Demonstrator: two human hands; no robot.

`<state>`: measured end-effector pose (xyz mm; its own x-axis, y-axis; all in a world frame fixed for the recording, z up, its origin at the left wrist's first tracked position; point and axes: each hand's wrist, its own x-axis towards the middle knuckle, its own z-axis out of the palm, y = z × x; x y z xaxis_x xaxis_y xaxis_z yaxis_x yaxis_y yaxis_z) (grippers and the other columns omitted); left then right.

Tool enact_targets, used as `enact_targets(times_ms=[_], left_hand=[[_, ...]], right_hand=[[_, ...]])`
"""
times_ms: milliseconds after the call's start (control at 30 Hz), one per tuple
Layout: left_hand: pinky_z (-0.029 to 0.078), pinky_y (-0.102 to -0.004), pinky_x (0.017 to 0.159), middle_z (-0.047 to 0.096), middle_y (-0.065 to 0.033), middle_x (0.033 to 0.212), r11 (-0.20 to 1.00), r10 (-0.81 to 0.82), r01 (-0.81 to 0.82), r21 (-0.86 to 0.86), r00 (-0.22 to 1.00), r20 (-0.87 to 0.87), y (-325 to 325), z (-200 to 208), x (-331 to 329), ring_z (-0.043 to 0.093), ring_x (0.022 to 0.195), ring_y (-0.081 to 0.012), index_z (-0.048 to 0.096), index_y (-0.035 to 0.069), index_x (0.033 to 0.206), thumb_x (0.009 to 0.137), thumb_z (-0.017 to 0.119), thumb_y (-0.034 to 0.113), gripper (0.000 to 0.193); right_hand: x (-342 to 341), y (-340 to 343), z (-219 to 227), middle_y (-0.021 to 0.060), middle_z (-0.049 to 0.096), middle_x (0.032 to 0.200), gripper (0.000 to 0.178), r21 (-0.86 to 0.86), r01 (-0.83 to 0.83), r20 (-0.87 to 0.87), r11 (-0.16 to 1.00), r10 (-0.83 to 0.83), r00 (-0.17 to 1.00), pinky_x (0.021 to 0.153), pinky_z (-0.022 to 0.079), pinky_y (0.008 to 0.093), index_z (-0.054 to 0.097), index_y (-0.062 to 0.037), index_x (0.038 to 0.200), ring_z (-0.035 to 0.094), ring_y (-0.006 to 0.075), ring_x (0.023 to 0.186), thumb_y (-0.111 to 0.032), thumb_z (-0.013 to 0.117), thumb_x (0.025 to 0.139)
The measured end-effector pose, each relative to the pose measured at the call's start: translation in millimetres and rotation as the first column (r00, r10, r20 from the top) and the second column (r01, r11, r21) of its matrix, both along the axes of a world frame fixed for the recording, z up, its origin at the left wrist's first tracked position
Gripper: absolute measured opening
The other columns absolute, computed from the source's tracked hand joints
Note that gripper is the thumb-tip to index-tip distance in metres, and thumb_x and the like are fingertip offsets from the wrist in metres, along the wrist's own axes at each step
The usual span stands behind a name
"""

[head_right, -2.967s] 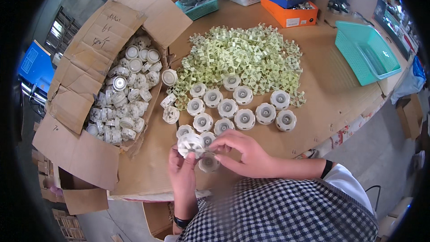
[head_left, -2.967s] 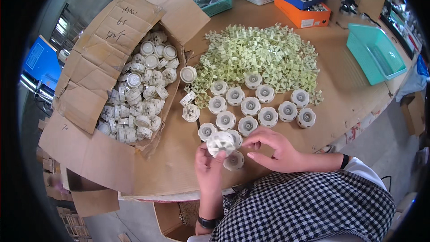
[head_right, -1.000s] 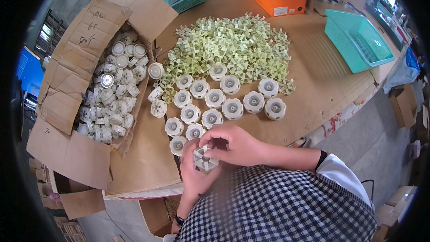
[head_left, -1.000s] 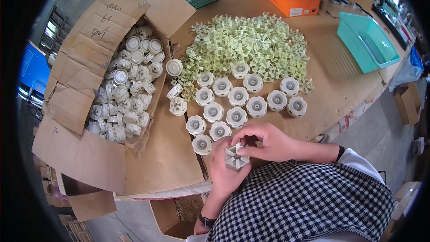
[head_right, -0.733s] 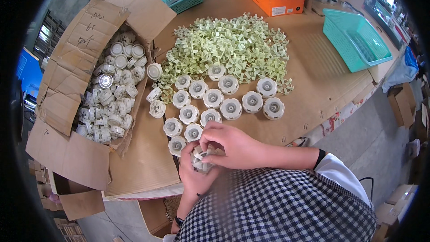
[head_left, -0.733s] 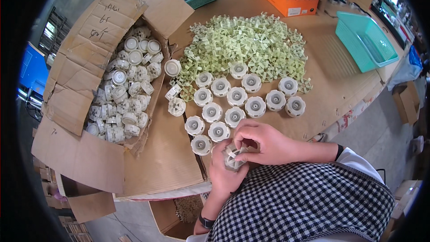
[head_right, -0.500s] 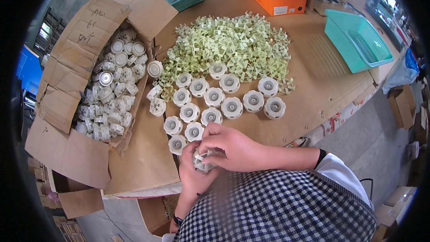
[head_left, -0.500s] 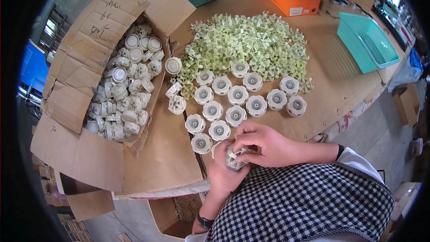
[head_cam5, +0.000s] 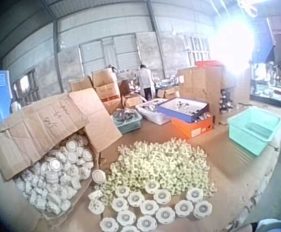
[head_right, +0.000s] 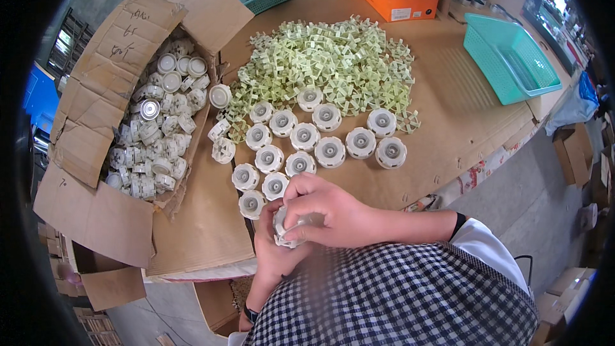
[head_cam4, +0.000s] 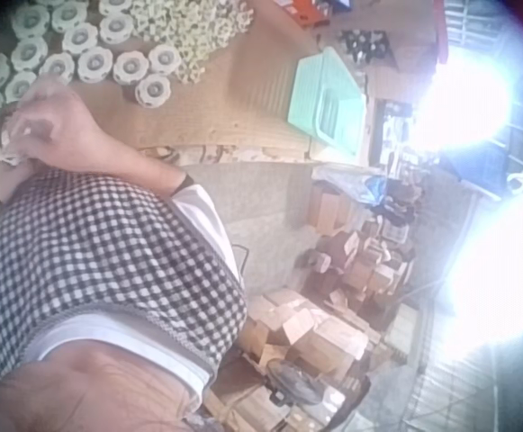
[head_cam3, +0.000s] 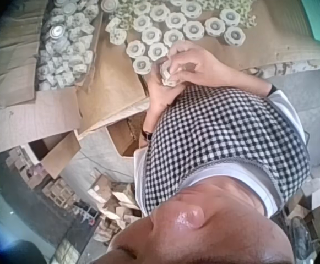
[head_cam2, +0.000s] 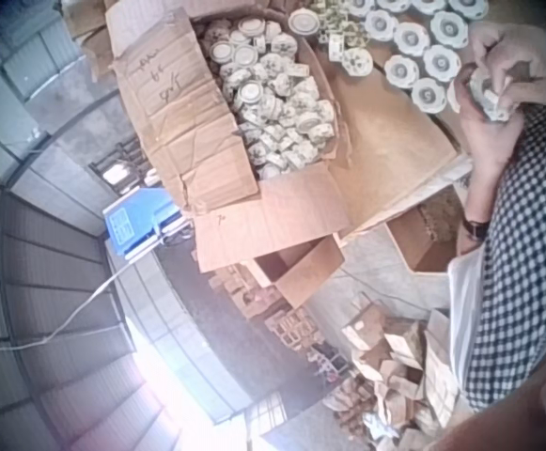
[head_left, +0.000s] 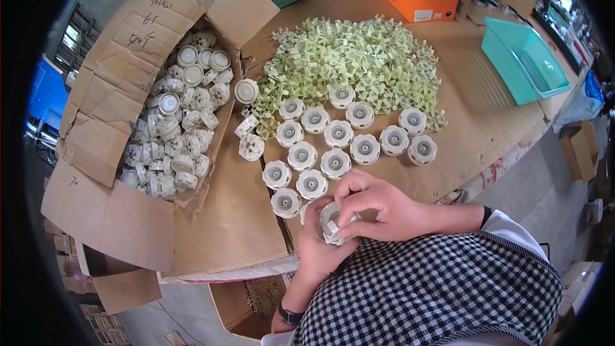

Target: The person takes circular base components from a cardboard box and arranges them on a workbench. The person then assembles each unit by pressing plastic spoked inserts onto the base components by hand.

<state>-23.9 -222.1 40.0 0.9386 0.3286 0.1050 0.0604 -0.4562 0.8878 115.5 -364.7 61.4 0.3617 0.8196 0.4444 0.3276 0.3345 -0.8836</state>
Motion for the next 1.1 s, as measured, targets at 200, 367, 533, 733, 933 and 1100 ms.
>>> enact_targets(times_ms=[200,367,533,733,933,1100], left_hand=[[0.054,-0.034,0.094,0.064,-0.0121,0.117,0.969,0.039,-0.032,-0.245,0.999,0.026,3,-1,-3,0.066,0.109,-0.0194,0.048,0.002,0.133,0.068,0.089,0.01,0.077],[0.054,-0.0342,0.094,0.06,-0.011,0.123,0.912,0.044,-0.002,-0.41,0.995,0.093,-2,-6,-4,0.065,0.108,-0.0211,0.053,0.002,0.129,0.068,0.091,0.013,0.073],[0.046,-0.0476,0.099,0.05,-0.0165,0.14,0.906,0.031,-0.059,0.418,0.997,0.073,-5,-9,3,0.053,0.12,-0.035,0.069,0.008,0.114,0.069,0.09,0.041,0.059],[0.021,-0.0647,0.113,0.031,-0.0145,0.161,0.653,-0.036,0.086,0.752,0.996,-0.082,-5,-27,19,0.022,0.147,-0.0419,0.068,0.017,0.12,0.069,0.086,0.05,0.063],[0.016,-0.0617,0.117,0.029,-0.0157,0.162,0.676,-0.017,0.011,0.737,1.0,0.0,14,-11,33,0.022,0.148,-0.0435,0.061,0.012,0.133,0.075,0.083,0.047,0.071],[0.03,-0.0583,0.114,0.053,-0.0198,0.142,0.646,0.184,-0.344,0.681,0.936,0.299,93,-4,60,0.045,0.135,-0.0399,0.06,0.008,0.133,0.079,0.083,0.038,0.066]], right_hand=[[13,-13,2,0.0052,0.06,0.1,0.012,-0.009,-0.104,-0.154,0.995,0.101,0.983,0.085,0.046,0.0317,0.07,-0.0053,0.088,0.057,0.017,0.093,-0.01,0.081,0.085],[18,-27,3,0.0041,0.062,0.104,0.013,0.004,-0.234,-0.409,0.972,0.215,0.887,0.085,0.047,0.0283,0.069,-0.0041,0.089,0.058,0.0115,0.095,-0.01,0.081,0.087],[33,-35,-6,0.0023,0.062,0.106,0.01,0.102,0.094,-0.701,0.99,0.005,0.713,0.089,0.049,0.0263,0.065,-0.0024,0.096,0.059,0.0095,0.102,-0.007,0.074,0.093],[30,-37,-9,0.0002,0.061,0.108,0.009,-0.064,0.168,-0.678,0.984,-0.166,0.716,0.089,0.048,0.0249,0.065,-0.0028,0.096,0.057,0.0077,0.102,-0.004,0.073,0.094],[34,-38,-11,0.0002,0.06,0.107,0.009,-0.07,0.181,-0.653,0.981,-0.182,0.735,0.088,0.047,0.0246,0.064,-0.0025,0.096,0.056,0.0077,0.102,-0.003,0.073,0.093],[38,-37,-15,0.0018,0.063,0.109,0.008,-0.117,0.213,-0.664,0.97,-0.236,0.709,0.091,0.049,0.027,0.064,-0.003,0.093,0.059,0.0101,0.104,-0.004,0.072,0.094]])
